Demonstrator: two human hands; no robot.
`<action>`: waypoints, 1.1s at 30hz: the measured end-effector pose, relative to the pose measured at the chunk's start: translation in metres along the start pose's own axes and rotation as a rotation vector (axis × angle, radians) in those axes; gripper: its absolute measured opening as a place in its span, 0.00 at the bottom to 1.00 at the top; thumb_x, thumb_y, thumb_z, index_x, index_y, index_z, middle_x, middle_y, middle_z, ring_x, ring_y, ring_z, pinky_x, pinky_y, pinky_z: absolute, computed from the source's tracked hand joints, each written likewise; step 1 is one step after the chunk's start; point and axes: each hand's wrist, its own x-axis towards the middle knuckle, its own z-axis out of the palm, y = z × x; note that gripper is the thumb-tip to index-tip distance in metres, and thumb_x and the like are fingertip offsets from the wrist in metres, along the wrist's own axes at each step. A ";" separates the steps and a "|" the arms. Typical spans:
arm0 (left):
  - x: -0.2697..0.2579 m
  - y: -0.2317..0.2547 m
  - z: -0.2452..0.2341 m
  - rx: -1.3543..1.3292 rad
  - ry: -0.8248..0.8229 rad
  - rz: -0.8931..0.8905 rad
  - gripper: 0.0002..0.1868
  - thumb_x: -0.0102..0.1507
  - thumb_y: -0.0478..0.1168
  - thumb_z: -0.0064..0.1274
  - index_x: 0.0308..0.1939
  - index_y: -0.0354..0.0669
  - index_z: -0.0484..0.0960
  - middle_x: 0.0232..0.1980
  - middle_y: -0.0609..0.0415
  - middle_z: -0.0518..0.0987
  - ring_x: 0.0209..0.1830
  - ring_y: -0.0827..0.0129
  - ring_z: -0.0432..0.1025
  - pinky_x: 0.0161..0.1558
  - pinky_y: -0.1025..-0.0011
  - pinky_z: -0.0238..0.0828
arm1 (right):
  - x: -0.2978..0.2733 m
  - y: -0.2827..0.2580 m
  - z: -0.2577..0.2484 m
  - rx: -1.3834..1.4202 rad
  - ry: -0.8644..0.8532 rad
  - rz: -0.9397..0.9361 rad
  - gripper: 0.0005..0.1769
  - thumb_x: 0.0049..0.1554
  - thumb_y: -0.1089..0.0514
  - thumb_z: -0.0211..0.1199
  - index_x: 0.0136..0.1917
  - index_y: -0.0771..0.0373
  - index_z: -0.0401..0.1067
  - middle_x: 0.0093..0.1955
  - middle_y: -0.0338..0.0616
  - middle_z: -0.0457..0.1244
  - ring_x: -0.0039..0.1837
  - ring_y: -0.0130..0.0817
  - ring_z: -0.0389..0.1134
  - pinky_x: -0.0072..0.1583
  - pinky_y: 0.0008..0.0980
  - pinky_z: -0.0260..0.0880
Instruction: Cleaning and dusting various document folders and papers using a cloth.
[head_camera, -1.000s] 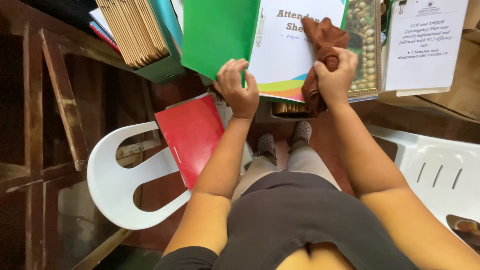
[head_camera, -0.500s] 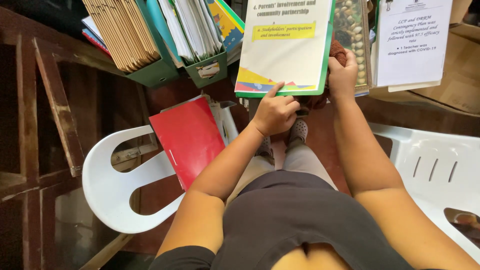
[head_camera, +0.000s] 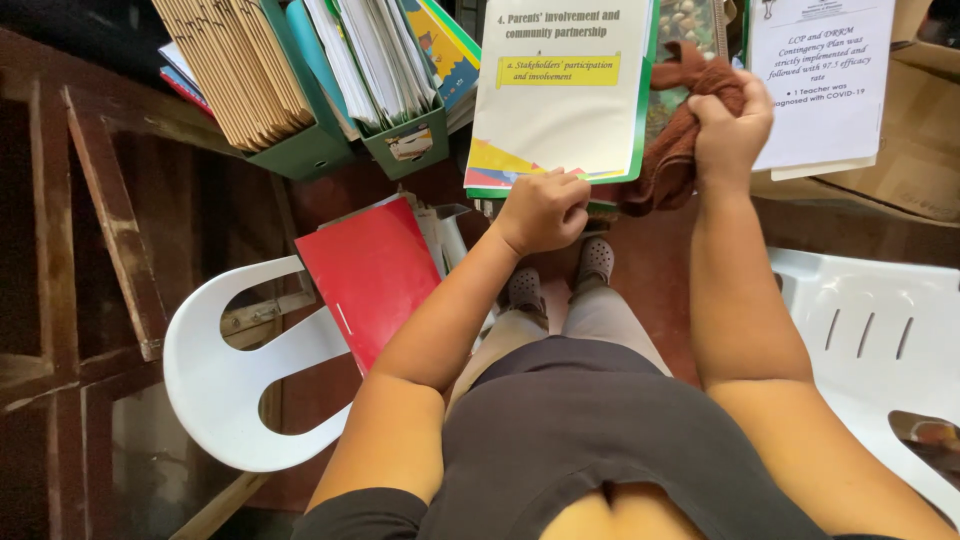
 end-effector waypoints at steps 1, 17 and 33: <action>0.001 0.003 -0.003 -0.001 -0.001 0.001 0.06 0.51 0.31 0.51 0.28 0.44 0.71 0.30 0.55 0.76 0.27 0.56 0.68 0.29 0.64 0.64 | 0.001 -0.004 -0.004 0.000 0.002 0.000 0.20 0.53 0.69 0.61 0.60 0.67 0.71 0.52 0.46 0.67 0.48 0.30 0.71 0.50 0.24 0.79; 0.001 -0.085 0.063 0.402 0.043 -0.551 0.29 0.58 0.41 0.54 0.65 0.44 0.74 0.68 0.48 0.71 0.69 0.55 0.62 0.69 0.56 0.59 | -0.024 -0.077 0.029 -0.138 -0.226 -0.413 0.19 0.60 0.67 0.56 0.65 0.69 0.63 0.60 0.53 0.50 0.61 0.47 0.57 0.67 0.45 0.61; 0.010 -0.133 0.063 0.745 -0.036 -0.658 0.44 0.62 0.56 0.56 0.79 0.53 0.57 0.81 0.42 0.53 0.81 0.47 0.47 0.76 0.42 0.44 | 0.000 0.045 0.072 -0.705 -0.398 0.039 0.60 0.57 0.25 0.70 0.86 0.41 0.37 0.84 0.64 0.25 0.82 0.74 0.33 0.72 0.75 0.46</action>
